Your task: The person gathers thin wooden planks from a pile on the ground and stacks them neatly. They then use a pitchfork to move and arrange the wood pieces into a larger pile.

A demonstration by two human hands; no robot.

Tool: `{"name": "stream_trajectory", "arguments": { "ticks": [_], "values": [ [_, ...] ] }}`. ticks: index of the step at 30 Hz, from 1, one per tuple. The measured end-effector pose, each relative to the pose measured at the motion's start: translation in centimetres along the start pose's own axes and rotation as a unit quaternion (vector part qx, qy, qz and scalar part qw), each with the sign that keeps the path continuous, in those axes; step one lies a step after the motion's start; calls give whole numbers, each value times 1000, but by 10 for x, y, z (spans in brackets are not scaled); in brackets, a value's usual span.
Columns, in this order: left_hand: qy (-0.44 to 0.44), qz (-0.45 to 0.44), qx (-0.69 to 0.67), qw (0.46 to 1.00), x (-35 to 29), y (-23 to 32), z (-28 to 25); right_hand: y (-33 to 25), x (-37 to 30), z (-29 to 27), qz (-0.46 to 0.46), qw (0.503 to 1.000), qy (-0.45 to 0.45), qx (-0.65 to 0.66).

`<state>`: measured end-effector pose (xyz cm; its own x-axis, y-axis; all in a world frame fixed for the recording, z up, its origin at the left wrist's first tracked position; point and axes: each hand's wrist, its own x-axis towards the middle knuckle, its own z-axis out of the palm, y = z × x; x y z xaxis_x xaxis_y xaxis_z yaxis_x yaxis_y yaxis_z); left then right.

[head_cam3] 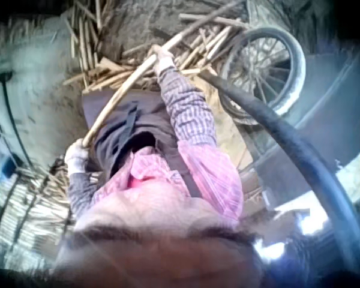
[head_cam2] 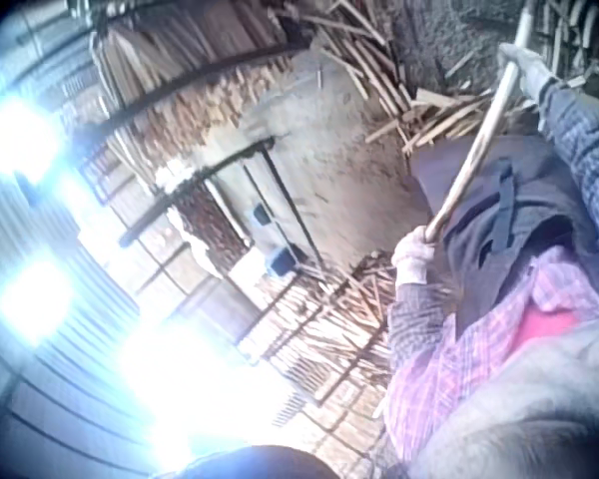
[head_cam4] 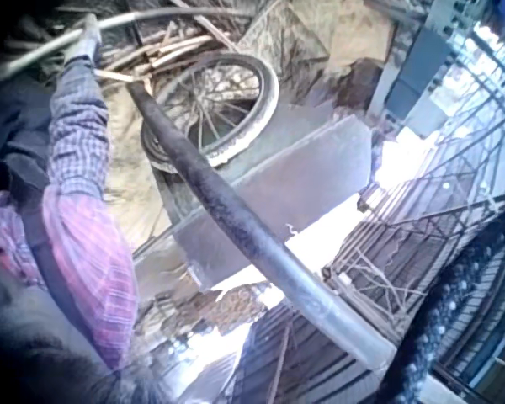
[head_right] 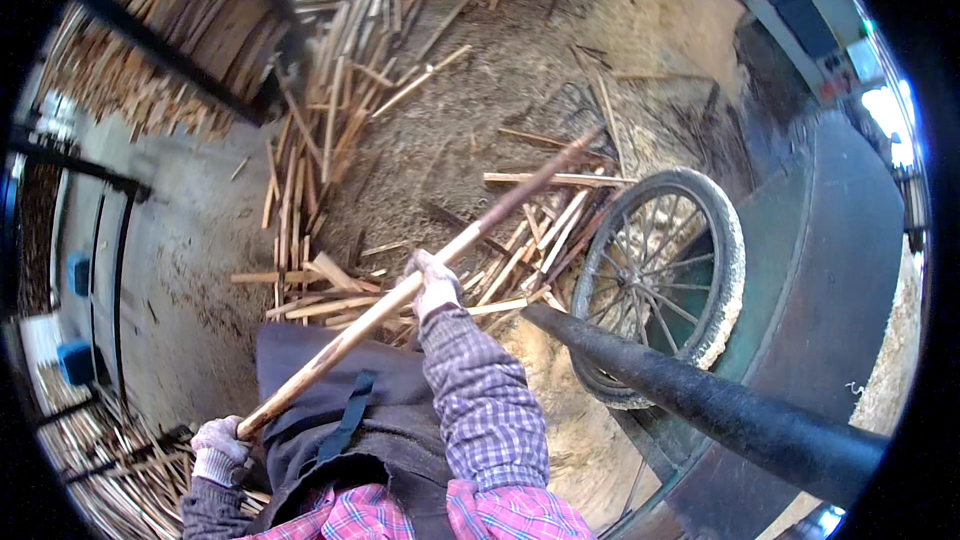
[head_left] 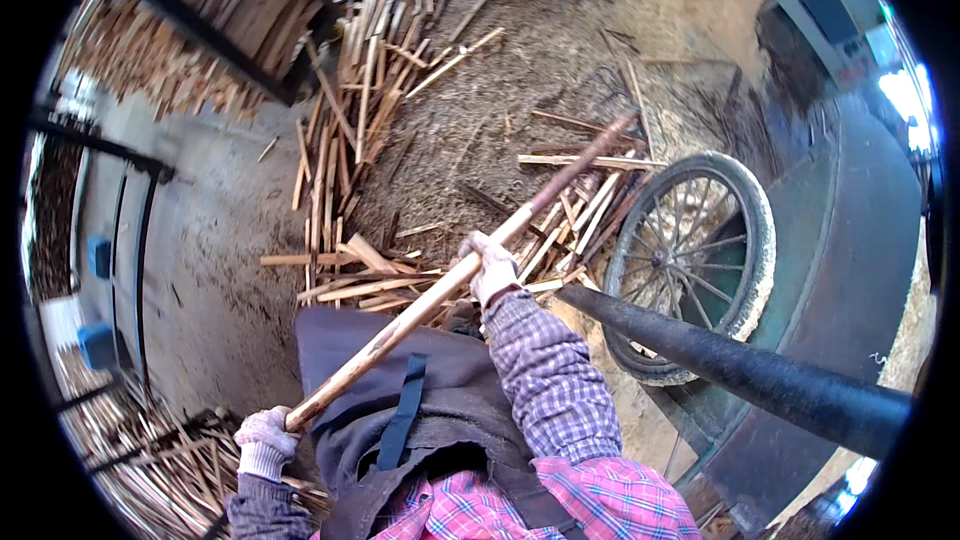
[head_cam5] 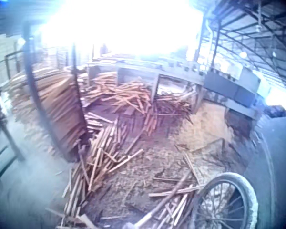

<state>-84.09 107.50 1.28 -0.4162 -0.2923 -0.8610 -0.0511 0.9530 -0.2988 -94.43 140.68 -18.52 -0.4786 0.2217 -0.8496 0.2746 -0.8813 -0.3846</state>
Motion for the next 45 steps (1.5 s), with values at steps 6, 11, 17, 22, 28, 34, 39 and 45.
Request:
{"name": "stream_trajectory", "arguments": {
  "ticks": [6,11,17,22,28,34,39,45],
  "values": [
    [86,4,29,996,-4,53,-155,-68,77,73,-30,999,21,-22],
    [71,-7,128,989,45,62,-216,-65,140,85,34,996,64,-50],
    [31,11,125,992,116,127,-337,-135,189,135,97,982,146,70],
    [10,75,119,990,146,219,-405,-145,200,177,169,959,165,156],
    [14,138,102,985,146,339,-466,-203,187,244,181,953,137,202],
    [53,141,121,981,120,419,-545,-330,240,249,105,962,95,236],
    [97,100,124,982,91,455,-622,-447,317,213,77,977,85,182],
    [159,-3,110,981,30,459,-718,-556,326,190,135,950,108,260]
  ]
}}
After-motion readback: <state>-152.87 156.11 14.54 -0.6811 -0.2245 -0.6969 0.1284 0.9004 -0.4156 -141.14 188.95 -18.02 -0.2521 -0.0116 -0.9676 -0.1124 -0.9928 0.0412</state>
